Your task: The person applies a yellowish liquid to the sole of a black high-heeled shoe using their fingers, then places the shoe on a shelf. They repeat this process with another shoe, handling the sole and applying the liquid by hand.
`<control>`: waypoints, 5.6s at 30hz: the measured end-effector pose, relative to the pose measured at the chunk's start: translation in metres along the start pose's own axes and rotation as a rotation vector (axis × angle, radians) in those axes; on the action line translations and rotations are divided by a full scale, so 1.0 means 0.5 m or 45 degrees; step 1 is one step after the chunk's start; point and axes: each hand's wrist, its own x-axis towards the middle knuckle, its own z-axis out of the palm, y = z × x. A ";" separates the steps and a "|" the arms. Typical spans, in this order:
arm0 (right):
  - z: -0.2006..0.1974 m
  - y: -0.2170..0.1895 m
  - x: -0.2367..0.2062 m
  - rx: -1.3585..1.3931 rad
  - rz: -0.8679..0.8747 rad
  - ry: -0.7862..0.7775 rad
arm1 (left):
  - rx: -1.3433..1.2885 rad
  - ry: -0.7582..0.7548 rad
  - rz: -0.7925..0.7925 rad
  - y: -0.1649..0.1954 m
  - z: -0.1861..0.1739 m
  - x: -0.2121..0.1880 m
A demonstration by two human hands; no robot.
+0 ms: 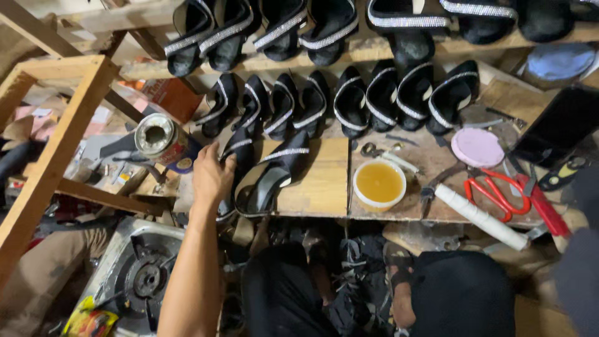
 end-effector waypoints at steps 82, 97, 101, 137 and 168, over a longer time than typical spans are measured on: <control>0.214 -0.121 -0.302 0.610 0.578 -0.403 | -2.523 -1.166 -1.087 0.306 0.288 -0.635; 0.211 -0.109 -0.303 0.548 0.707 -0.369 | -2.445 -1.162 -1.074 0.307 0.249 -0.610; 0.213 -0.101 -0.309 0.535 0.647 -0.390 | -2.301 -1.147 -0.919 0.289 0.252 -0.611; 0.243 -0.119 -0.355 0.281 0.197 -0.294 | -2.309 -0.867 -1.046 0.280 0.253 -0.650; 0.251 -0.131 -0.265 0.585 0.854 -0.528 | -2.318 -0.947 -1.502 0.278 0.283 -0.542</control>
